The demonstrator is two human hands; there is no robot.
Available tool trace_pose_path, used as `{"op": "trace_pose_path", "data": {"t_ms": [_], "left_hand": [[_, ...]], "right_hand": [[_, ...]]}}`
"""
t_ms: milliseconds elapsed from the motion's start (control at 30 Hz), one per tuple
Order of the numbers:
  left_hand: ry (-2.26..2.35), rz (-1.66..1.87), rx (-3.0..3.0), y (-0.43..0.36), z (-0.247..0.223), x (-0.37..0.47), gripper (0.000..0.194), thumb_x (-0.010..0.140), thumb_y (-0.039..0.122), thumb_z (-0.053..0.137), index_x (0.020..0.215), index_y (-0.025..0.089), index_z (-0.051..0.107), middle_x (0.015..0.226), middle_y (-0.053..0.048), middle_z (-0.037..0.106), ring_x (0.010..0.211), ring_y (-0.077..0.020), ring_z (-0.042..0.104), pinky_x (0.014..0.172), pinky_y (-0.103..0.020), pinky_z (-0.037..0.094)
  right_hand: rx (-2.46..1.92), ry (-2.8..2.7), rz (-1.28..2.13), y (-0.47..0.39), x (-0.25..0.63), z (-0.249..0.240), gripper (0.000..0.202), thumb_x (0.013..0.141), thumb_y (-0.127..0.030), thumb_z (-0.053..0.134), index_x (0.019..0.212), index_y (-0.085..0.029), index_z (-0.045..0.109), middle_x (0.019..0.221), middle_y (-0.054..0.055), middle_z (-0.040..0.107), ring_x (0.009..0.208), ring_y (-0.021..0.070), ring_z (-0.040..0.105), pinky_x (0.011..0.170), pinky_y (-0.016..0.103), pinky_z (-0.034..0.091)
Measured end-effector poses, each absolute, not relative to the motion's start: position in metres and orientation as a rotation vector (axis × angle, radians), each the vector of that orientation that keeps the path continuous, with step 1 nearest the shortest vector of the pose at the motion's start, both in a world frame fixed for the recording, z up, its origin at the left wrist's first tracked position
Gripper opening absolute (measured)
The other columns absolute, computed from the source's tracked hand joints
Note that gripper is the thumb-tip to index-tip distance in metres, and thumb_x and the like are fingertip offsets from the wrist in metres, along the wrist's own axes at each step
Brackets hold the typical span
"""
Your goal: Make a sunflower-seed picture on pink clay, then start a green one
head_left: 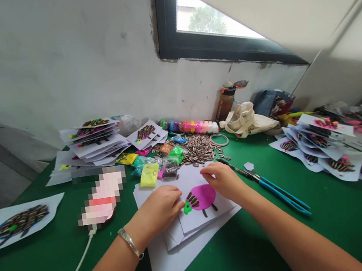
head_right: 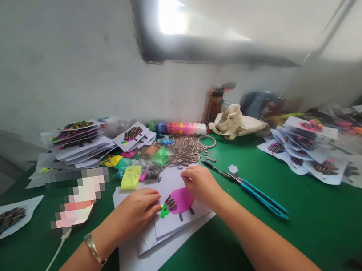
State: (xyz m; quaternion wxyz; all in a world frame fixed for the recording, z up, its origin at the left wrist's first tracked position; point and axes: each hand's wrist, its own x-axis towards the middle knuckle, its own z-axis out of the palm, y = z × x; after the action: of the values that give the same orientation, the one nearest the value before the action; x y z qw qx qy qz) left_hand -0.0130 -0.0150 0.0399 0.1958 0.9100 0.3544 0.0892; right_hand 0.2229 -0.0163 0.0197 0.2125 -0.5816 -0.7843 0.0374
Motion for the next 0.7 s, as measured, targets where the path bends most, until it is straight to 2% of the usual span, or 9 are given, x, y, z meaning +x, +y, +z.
{"op": "trace_pose_path", "data": {"t_ms": [167, 300, 500, 600, 700], "left_hand": [[1.030, 0.229, 2.550, -0.014, 0.042, -0.013, 0.018, 0.092, 0.019, 0.049, 0.083, 0.017, 0.066, 0.089, -0.006, 0.066, 0.087, -0.0209, 0.060, 0.078, -0.030, 0.045], [1.037, 0.199, 2.548, -0.014, 0.040, -0.012, 0.017, 0.090, 0.018, 0.050, 0.081, 0.017, 0.063, 0.087, -0.006, 0.066, 0.084, -0.0200, 0.060, 0.071, -0.028, 0.045], [1.027, 0.222, 2.575, -0.013, 0.034, -0.012, 0.020, 0.091, 0.021, 0.051, 0.079, 0.016, 0.067, 0.088, -0.007, 0.065, 0.082, -0.0193, 0.058, 0.073, -0.029, 0.046], [1.034, 0.224, 2.576, -0.014, 0.034, -0.013, 0.020, 0.090, 0.022, 0.052, 0.079, 0.016, 0.067, 0.088, -0.007, 0.064, 0.081, -0.0192, 0.058, 0.072, -0.029, 0.047], [1.043, 0.220, 2.570, -0.014, 0.036, -0.014, 0.020, 0.091, 0.022, 0.052, 0.080, 0.016, 0.067, 0.089, -0.007, 0.064, 0.085, -0.0202, 0.059, 0.074, -0.029, 0.047]], "right_hand": [[-1.478, -2.403, 0.063, 0.011, 0.190, 0.026, 0.024, 0.088, -0.012, 0.054, 0.081, -0.022, 0.074, 0.083, 0.004, 0.071, 0.079, 0.0163, 0.057, 0.074, 0.028, 0.038], [-1.368, -2.551, 0.034, 0.022, 0.170, 0.021, 0.018, 0.088, -0.019, 0.058, 0.076, -0.021, 0.070, 0.087, 0.003, 0.070, 0.085, 0.0185, 0.054, 0.075, 0.030, 0.033], [-1.360, -2.618, -0.018, 0.029, 0.163, 0.015, 0.017, 0.091, -0.020, 0.053, 0.081, -0.018, 0.067, 0.087, 0.007, 0.066, 0.088, 0.0209, 0.052, 0.077, 0.033, 0.033], [-1.411, -2.575, -0.021, 0.027, 0.164, 0.017, 0.014, 0.090, -0.014, 0.051, 0.086, -0.017, 0.064, 0.092, 0.010, 0.065, 0.089, 0.0222, 0.053, 0.077, 0.033, 0.035], [-1.497, -2.481, -0.002, 0.018, 0.179, 0.026, 0.018, 0.089, -0.009, 0.046, 0.090, -0.016, 0.062, 0.088, 0.009, 0.066, 0.082, 0.0208, 0.055, 0.073, 0.032, 0.038]]}}
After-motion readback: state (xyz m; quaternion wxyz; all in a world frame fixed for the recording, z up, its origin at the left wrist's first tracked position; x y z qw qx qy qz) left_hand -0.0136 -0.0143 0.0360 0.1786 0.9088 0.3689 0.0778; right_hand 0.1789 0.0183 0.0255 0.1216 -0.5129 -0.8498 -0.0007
